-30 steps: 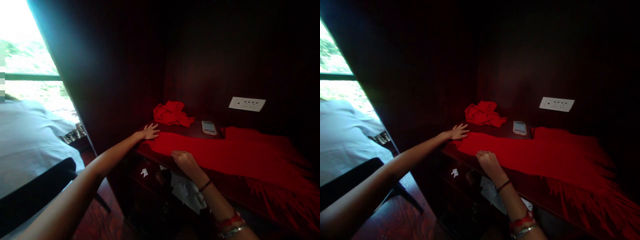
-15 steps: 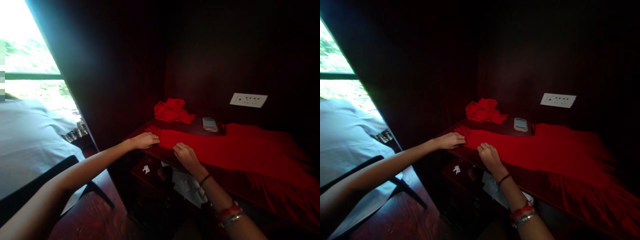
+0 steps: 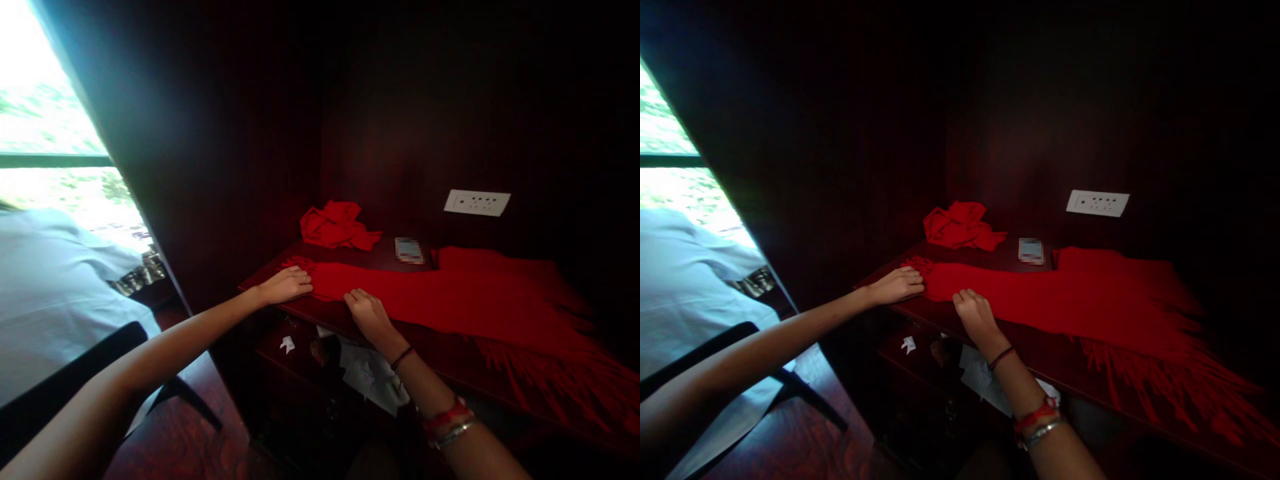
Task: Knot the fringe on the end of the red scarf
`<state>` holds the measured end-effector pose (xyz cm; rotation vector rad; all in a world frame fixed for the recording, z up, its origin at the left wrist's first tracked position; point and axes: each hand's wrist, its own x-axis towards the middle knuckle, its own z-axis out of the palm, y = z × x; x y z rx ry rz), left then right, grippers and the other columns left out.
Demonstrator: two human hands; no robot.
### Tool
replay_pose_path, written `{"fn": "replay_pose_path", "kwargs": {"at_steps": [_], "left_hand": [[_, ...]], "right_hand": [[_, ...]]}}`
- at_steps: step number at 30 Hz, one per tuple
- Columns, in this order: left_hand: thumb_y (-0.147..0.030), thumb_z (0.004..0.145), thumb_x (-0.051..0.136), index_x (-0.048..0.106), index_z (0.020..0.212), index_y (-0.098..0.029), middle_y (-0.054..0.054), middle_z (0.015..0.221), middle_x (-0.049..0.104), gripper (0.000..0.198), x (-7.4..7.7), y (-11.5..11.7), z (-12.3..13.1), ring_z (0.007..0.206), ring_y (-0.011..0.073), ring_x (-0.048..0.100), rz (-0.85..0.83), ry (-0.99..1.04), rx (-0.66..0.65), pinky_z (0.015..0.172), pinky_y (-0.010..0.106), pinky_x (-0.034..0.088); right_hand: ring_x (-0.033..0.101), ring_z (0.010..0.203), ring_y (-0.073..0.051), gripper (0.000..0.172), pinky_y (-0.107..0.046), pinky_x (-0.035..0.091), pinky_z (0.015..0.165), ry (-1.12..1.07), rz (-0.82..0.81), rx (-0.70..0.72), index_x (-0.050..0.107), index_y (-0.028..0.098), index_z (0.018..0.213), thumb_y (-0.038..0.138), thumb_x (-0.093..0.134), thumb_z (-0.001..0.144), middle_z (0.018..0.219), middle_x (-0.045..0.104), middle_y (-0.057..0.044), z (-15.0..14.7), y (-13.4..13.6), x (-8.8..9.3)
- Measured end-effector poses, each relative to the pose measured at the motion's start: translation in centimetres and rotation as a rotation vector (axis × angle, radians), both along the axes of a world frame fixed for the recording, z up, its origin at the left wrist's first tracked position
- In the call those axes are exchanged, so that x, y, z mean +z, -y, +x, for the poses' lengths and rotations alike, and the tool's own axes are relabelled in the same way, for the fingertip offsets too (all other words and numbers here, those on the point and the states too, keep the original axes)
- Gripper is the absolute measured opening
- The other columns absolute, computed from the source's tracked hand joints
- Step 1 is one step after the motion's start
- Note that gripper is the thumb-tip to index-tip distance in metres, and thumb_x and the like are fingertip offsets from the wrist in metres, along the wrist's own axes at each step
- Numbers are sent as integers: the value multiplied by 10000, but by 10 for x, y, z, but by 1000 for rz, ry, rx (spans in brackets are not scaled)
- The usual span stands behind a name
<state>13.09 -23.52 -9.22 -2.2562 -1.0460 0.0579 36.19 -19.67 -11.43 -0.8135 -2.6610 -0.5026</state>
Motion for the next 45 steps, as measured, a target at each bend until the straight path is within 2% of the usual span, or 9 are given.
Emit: {"fn": "replay_pose_path", "kwargs": {"at_steps": [6, 13, 16, 19, 26, 32, 37, 41, 45], "left_hand": [[-176, 833, 366, 536, 835, -194, 37, 817, 554, 172, 1, -1, -10, 759, 147, 468, -92, -49, -123, 732, 284, 296], [-201, 839, 353, 541, 809, -197, 37, 807, 556, 191, -1, 4, -15, 771, 150, 480, -97, 2, -36, 742, 296, 323], [-176, 811, 382, 545, 893, -205, 50, 984, 545, 184, 3, 4, -9, 925, 170, 465, -161, 66, -57, 820, 316, 316], [-86, 750, 400, 438, 1127, -211, 39, 1218, 423, 398, 8, 2, 1, 1129, 165, 339, -297, 168, -102, 932, 306, 259], [-6, 698, 327, 286, 1254, -251, -18, 1322, 293, 610, 10, 6, 6, 1180, 110, 297, -685, 287, 3, 967, 249, 246], [-167, 824, 291, 491, 1084, -167, 48, 1171, 488, 328, 15, -7, 33, 1073, 153, 428, -516, 347, 35, 942, 307, 272], [-356, 869, 236, 274, 1264, -229, 46, 1351, 224, 416, -5, -31, 81, 1221, 191, 202, -443, 444, 109, 971, 368, 200], [-419, 866, 195, 167, 1296, -292, 24, 1374, 127, 449, -26, -41, 78, 1246, 230, 94, -596, 389, 204, 970, 432, 152], [-455, 859, 173, 148, 1295, -318, 14, 1376, 102, 458, -29, -43, 68, 1249, 226, 68, -611, 425, 208, 977, 433, 127]], "right_hand": [[499, 792, -169, 142, -244, 380, 667, 60, -5, 51, 532, 156, 853, 118, 408, 795, 839, 568, -57, 4, 2, 1], [539, 809, -171, 190, -244, 402, 692, 68, -80, -45, 544, 143, 901, 87, 411, 777, 871, 593, -80, 24, 1, -2], [546, 864, -161, 237, -233, 401, 741, 63, -148, -18, 540, 132, 950, 64, 398, 774, 927, 599, -90, 30, 3, -1], [518, 958, -155, 290, -231, 382, 806, 47, -196, 6, 529, 121, 1012, 50, 382, 773, 1021, 577, -108, 30, 3, 0], [326, 1169, -163, 363, -408, 212, 965, -72, -389, -34, 402, 218, 1199, 266, 291, 857, 1251, 413, -58, 47, 4, -12], [85, 1242, -274, 553, -573, 94, 926, -28, -499, -233, 200, 263, 1299, 530, 199, 814, 1364, 186, -59, 76, 15, -2], [56, 1242, -286, 590, -556, 94, 934, 58, -591, -300, 160, 274, 1307, 571, 137, 798, 1378, 126, -61, 86, 14, 2], [41, 1245, -260, 584, -490, 99, 967, 82, -573, -337, 156, 253, 1310, 552, 127, 809, 1378, 109, -76, 114, 14, -1], [55, 1244, -251, 628, -431, 132, 981, 76, -560, -365, 175, 168, 1312, 546, 137, 812, 1365, 127, -134, 130, 16, -2]]}}
